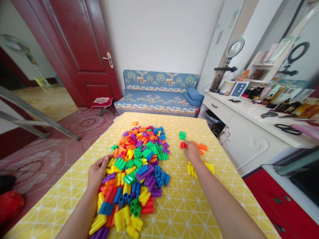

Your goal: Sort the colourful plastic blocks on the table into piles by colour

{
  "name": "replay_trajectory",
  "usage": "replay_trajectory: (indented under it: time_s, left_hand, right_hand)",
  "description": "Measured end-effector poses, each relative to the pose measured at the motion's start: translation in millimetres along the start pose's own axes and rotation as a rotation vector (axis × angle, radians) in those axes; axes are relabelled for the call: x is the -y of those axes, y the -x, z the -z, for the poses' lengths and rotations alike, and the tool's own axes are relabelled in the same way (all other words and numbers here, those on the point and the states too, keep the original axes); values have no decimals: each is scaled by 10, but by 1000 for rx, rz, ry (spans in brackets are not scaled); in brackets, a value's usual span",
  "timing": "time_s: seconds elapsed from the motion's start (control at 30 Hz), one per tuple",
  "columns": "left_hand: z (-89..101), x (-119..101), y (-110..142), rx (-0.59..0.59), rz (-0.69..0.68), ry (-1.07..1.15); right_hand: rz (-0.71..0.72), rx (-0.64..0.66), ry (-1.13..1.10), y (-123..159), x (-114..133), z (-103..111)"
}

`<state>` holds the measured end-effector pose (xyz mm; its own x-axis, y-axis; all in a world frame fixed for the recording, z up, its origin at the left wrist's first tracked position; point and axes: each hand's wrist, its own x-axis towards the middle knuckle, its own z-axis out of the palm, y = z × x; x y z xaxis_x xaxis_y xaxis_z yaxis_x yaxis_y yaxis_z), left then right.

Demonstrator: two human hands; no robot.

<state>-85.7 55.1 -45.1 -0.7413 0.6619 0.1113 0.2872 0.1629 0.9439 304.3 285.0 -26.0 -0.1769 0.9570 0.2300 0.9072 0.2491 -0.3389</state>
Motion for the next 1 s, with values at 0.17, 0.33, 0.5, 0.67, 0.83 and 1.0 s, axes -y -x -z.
replay_trajectory:
  time_s: [0.17,0.33,0.5,0.67,0.83,1.0]
  left_hand:
    - [9,-16,2,1,16,-14]
    - [12,-49,16,2,22,-12]
    - [2,-35,15,5,-9,38]
    - [2,-24,17,4,-14,39]
    - [6,-12,14,9,-23,18]
    - [0,-26,16,2,-19,22]
  right_hand:
    - [38,2,36,40,74,33]
    - [42,-10,83,125,171,133]
    - [159,-161,1,307,599,238]
    - [384,104,-234,559,1211,314]
    - [436,223,-81,734,1416,289]
    - [451,184,-137,825,1398,145]
